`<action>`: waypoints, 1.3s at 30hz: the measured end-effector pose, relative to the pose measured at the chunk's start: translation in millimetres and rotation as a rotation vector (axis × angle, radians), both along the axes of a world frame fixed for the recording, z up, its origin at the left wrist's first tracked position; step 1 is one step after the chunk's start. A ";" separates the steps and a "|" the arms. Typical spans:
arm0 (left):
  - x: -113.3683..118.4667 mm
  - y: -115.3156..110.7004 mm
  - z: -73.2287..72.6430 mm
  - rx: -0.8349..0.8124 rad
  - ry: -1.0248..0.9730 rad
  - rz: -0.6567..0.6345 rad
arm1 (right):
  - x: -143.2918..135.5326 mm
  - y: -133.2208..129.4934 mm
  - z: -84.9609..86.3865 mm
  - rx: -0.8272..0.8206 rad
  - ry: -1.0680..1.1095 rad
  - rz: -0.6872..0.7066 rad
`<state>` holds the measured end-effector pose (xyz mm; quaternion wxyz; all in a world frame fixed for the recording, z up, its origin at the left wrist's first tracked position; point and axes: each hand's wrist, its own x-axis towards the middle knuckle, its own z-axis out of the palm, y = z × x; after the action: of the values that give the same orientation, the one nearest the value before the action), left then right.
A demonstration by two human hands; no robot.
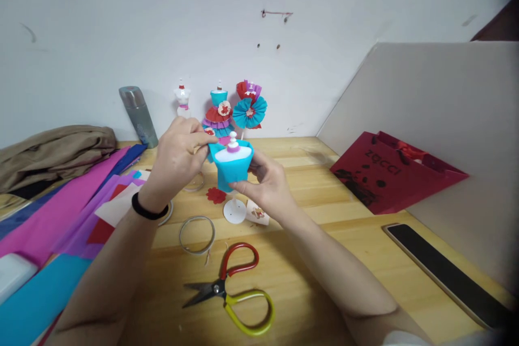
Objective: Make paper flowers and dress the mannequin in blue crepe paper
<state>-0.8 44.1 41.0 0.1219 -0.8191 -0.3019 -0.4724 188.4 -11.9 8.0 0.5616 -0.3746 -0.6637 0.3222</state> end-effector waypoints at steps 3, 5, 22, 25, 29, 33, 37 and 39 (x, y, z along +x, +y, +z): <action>5.8 -5.8 1.5 -0.148 -0.142 -0.149 | -3.2 -5.3 1.4 0.028 -0.057 0.005; 9.9 -11.1 3.7 -0.304 -0.238 -0.247 | -4.3 -6.8 1.0 0.049 -0.080 -0.004; 35.0 -16.3 -7.4 -1.062 -0.817 -0.664 | 2.1 -1.0 2.5 0.098 -0.038 -0.184; 36.9 -20.7 -8.0 -1.016 -0.780 -0.665 | 3.3 0.3 1.0 0.093 -0.047 -0.209; 36.8 -23.9 -7.0 -0.978 -0.663 -0.645 | 3.9 1.7 -1.1 0.098 -0.056 -0.219; 40.0 -20.9 -10.8 -1.026 -0.603 -0.707 | 3.6 3.0 -2.4 0.114 -0.045 -0.219; 48.0 -19.1 -18.4 -1.115 -0.670 -0.695 | 3.3 4.0 -2.6 0.106 -0.075 -0.199; 50.1 -18.4 -21.2 -1.129 -0.686 -0.693 | 3.6 4.2 -2.0 0.101 -0.095 -0.185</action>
<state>49.4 25.7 19.8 -0.5745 -0.6118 -0.2441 -0.4858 192.0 -7.7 6.0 0.5751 -0.4203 -0.6675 0.2172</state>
